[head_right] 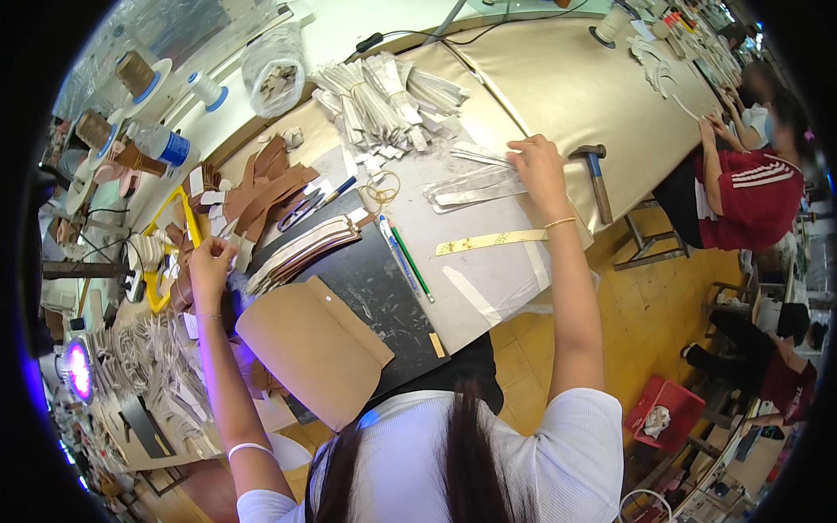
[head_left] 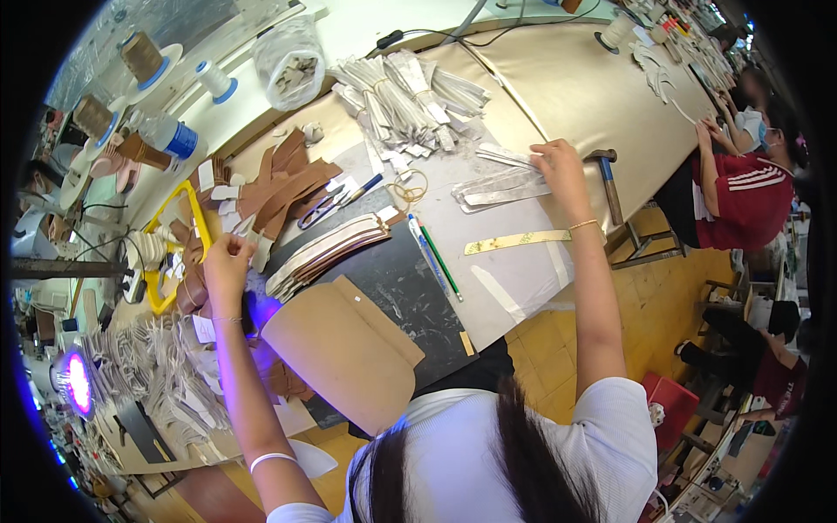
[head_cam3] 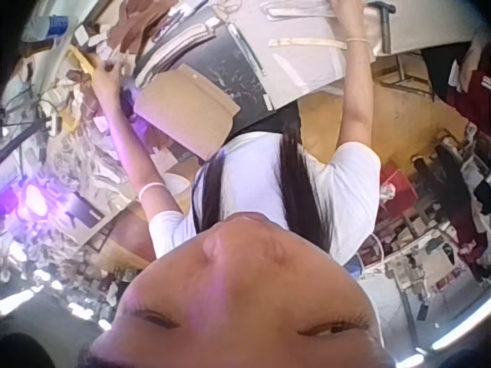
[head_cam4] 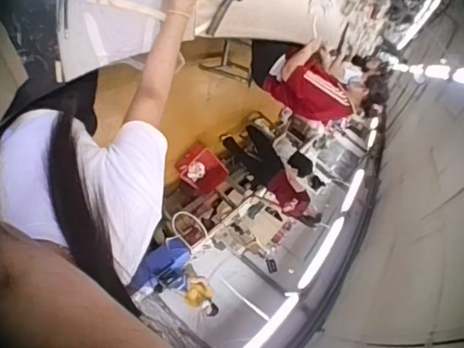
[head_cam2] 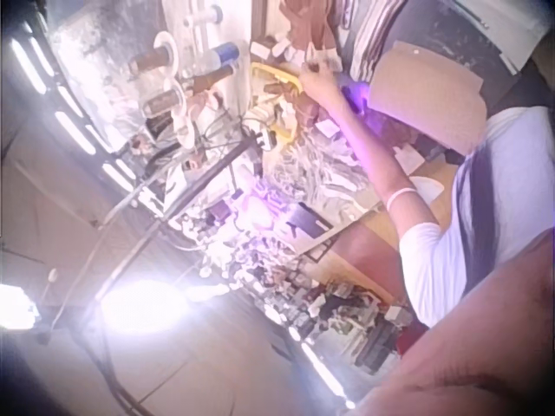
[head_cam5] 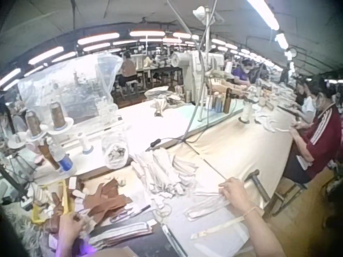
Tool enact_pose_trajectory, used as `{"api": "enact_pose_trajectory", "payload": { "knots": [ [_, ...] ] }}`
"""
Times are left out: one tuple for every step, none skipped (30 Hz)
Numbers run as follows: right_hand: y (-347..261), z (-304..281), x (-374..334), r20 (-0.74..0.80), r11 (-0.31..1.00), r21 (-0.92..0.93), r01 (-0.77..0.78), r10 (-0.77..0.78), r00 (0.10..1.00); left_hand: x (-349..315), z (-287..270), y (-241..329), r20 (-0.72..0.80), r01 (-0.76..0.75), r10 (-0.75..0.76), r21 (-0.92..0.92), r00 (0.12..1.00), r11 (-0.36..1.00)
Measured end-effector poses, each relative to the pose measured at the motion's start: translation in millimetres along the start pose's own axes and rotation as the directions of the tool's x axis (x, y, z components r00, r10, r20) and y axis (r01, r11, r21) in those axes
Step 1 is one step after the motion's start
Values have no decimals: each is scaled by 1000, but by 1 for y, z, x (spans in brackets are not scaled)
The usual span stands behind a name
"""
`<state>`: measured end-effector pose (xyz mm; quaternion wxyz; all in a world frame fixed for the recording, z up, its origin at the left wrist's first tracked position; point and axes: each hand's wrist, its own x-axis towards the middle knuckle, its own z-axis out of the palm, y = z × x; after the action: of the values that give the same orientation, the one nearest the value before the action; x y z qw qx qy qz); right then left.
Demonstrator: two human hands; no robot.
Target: The person measures and marks a strip of light-colored fabric using a ruler and pencil, then wraps the strip around a cylindrical cardboard form to check fit. The person repeats this process with several fabric strips, adjusting and marking each one before placing them on the table.
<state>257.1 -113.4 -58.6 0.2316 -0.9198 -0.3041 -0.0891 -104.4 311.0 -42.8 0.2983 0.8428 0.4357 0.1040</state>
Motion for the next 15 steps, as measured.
{"api": "enact_pose_trajectory", "payload": {
  "knots": [
    [-4,0,0,35,1000,-2,-11,11,999,2,-4,6,24,33,-31,-96,999,995],
    [-6,1,-1,73,1000,-1,-18,18,997,4,-8,15,72,36,-22,-203,997,979],
    [-8,4,-1,72,1000,-13,-11,12,997,5,-13,27,115,49,-15,-304,993,951],
    [-8,7,0,78,1000,-26,-15,17,997,7,-17,38,155,67,-4,-402,988,913],
    [-8,11,0,83,999,-38,-16,19,996,9,-21,47,160,49,25,-443,987,895],
    [-10,13,2,87,998,-53,-18,22,996,10,-24,55,165,16,78,-501,983,865],
    [-13,14,3,77,998,-57,-15,19,997,10,-29,64,167,-15,130,-558,977,830],
    [-17,13,3,68,998,-62,-12,16,998,6,-33,73,166,-42,181,-613,969,789],
    [-21,11,2,61,998,-69,-9,13,998,-6,-40,91,134,-48,182,-664,974,746],
    [-23,11,2,60,998,-69,7,-3,998,-25,-48,116,104,-53,180,-713,978,699],
    [-23,10,2,59,998,-65,23,-19,998,-42,-56,133,72,-61,176,-757,982,650],
    [-26,10,2,58,997,-59,43,-39,998,-57,-64,141,66,-59,178,-783,982,619],
    [-28,9,2,74,995,-57,81,-77,994,-74,-72,144,58,-58,176,-806,983,589],
    [-30,6,2,91,991,-60,121,-116,989,-91,-76,141,50,-56,175,-831,983,553],
    [-31,4,2,109,985,-53,165,-158,981,-107,-79,134,80,-25,177,-852,981,524]
  ]
}}
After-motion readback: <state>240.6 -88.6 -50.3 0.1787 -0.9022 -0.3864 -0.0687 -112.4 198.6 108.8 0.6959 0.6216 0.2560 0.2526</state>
